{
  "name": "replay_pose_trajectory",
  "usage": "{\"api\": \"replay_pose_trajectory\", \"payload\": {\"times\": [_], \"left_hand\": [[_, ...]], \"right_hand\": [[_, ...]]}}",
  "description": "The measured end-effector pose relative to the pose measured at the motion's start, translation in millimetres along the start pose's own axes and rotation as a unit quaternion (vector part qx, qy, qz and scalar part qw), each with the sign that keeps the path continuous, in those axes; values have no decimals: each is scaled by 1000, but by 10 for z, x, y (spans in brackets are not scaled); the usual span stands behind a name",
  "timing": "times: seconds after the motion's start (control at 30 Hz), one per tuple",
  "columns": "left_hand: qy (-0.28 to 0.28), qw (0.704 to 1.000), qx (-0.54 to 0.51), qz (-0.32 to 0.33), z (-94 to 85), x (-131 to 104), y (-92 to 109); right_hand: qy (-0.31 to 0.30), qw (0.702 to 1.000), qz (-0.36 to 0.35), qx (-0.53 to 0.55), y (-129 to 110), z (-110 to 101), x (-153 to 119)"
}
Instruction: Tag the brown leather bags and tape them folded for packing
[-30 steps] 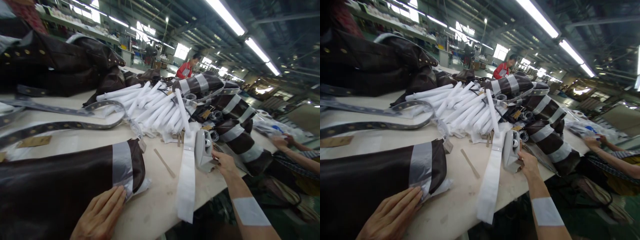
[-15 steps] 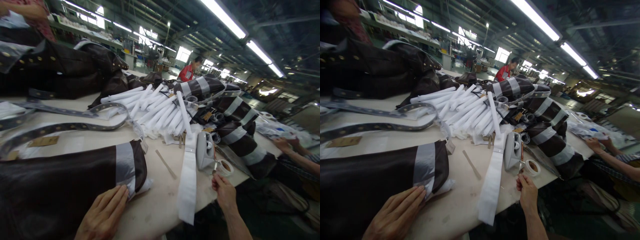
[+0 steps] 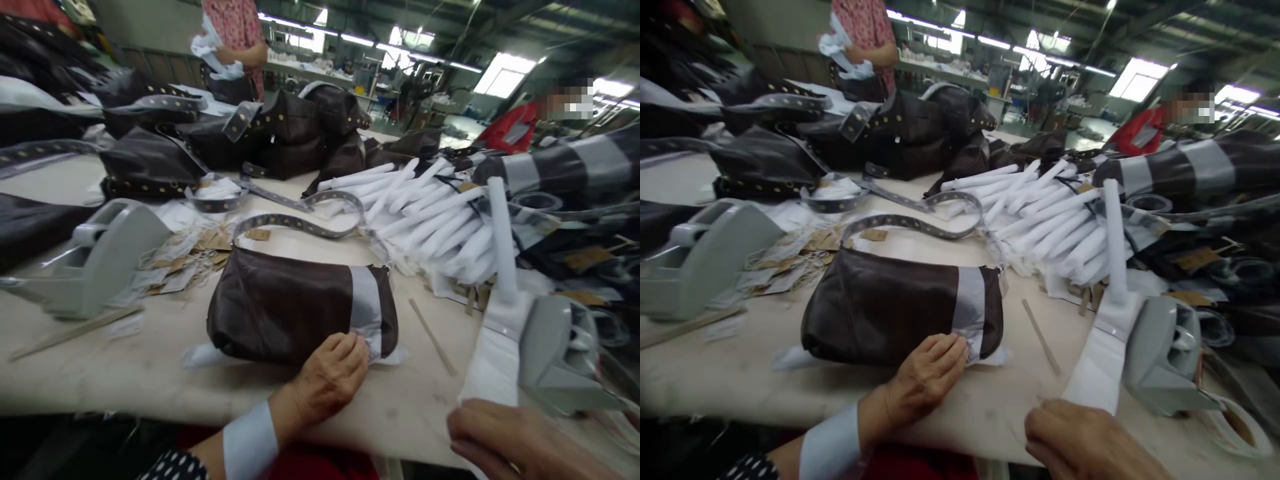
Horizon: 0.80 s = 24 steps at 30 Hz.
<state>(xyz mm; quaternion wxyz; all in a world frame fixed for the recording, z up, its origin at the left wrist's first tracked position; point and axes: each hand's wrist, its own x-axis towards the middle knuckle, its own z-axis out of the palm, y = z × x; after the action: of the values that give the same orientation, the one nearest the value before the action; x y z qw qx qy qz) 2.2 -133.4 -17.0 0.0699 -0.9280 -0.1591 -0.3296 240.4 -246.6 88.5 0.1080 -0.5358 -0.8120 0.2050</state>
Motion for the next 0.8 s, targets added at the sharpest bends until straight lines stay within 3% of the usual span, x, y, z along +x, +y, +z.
{"api": "replay_pose_trajectory", "payload": {"times": [0.1, 0.17, 0.27, 0.53, 0.63, 0.8], "left_hand": [[10, 1000, 4, 5, -11, -7, 7], [19, 1000, 4, 5, -17, -10, 4], [35, 999, -3, 5, -10, -18, -2], [49, 999, -13, -5, 86, -50, 10], [62, 998, -16, -3, 88, -48, 0], [39, 999, -10, 7, 54, -53, -9]], "right_hand": [[-92, 992, -35, -84, -231, -144, 675], [-111, 982, -50, -142, -254, -151, 1023], [-118, 969, -66, -208, -184, -84, 1333], [-184, 941, -35, -281, -150, 73, 1535], [-180, 940, -37, -287, -136, 110, 1545], [-175, 939, -48, -292, -98, 154, 1547]]}}
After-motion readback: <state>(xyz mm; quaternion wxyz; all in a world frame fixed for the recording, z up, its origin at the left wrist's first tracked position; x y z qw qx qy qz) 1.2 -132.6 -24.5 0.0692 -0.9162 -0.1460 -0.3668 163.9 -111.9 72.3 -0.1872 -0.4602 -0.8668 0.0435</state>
